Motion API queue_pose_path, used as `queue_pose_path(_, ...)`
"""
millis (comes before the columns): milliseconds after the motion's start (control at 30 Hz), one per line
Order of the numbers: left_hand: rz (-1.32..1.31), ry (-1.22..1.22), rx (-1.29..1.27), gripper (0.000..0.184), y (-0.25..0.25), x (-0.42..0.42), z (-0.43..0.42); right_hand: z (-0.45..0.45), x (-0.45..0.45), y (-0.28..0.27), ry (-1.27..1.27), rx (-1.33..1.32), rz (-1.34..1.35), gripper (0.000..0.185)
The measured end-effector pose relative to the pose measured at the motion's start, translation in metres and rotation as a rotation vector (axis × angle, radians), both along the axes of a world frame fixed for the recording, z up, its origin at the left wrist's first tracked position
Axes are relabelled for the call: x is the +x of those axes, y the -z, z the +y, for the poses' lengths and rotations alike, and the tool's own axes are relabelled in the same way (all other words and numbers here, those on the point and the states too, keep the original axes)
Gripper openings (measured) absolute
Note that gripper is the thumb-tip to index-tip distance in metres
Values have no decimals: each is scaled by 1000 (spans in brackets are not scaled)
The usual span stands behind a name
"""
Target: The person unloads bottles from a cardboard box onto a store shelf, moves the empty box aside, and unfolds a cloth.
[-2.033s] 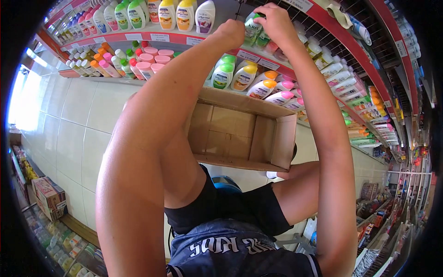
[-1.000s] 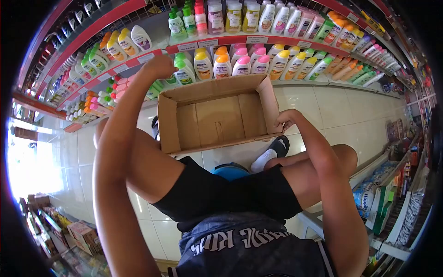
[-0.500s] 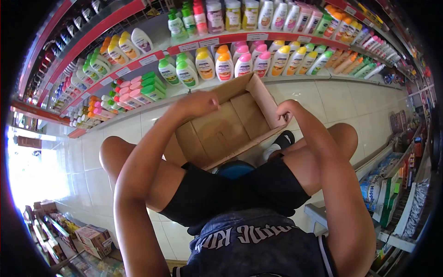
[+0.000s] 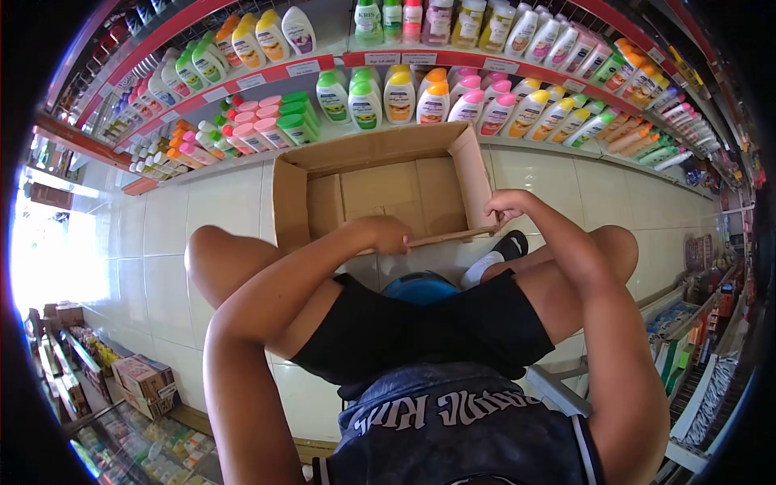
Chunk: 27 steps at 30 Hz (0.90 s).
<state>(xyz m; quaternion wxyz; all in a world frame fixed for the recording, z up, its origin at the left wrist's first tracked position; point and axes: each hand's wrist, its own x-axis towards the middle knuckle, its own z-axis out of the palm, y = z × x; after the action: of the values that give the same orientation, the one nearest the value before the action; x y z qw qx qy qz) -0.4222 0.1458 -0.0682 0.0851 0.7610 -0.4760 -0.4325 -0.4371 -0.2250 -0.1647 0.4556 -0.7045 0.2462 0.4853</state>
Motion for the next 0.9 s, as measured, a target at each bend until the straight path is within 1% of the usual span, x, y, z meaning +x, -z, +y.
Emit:
queue_pose_path(33,4,10,17,39,-4,5,-3,4,-3,2,56,58,-23,45)
queue_pose_path(67,7,24,32,41,-7,8,-7,10,-5,3,67,65,-10,41)
queue_pose_path(100,8,29,31,41,-8,9,-10,16,-10,1,73,64,-10,41)
queue_pose_path(167,-42,103,33,41,-9,19,-15,32,-12,-15,43,133,30,39)
queue_pose_path(200,-52,101,30,41,-5,22,-21,49,-18,-30,59,157,-4,36)
queue_pose_path(233,-53,95,32,40,4,24,-27,64,-22,-30,55,194,15,33)
queue_pose_path(267,-54,92,33,40,14,27,-33,78,-24,-26,54,230,33,31)
queue_pose_path(333,-56,108,47,41,37,28,-40,111,-33,16,8,457,-39,29)
queue_pose_path(367,-54,113,60,41,44,26,-42,123,-33,29,-60,560,-106,30)
queue_pose_path(400,-53,107,53,41,33,21,-43,135,-33,46,-118,665,-173,31)
queue_pose_path(467,-97,-15,249,39,-5,7,-38,164,-22,52,-218,798,-245,33)
queue_pose_path(500,-106,-26,247,39,-7,7,-33,180,-13,45,-274,816,-259,34)
queue_pose_path(567,-229,-1,532,37,-9,13,-18,213,4,36,-400,756,-242,36)
queue_pose_path(600,-230,-14,531,37,-10,17,-11,229,14,30,-469,713,-231,37)
queue_pose_path(667,-248,-111,697,39,-15,32,4,258,33,15,-624,626,-228,39)
queue_pose_path(700,-254,-124,696,39,-21,38,8,270,43,8,-705,582,-236,40)
queue_pose_path(767,-207,-127,725,50,-45,47,12,291,64,-14,-880,497,-267,42)
queue_pose_path(833,-181,-47,603,54,-82,64,23,304,84,-45,-1060,416,-308,44)
queue_pose_path(900,-203,-215,284,53,-134,82,29,299,107,-96,-1236,355,-401,47)
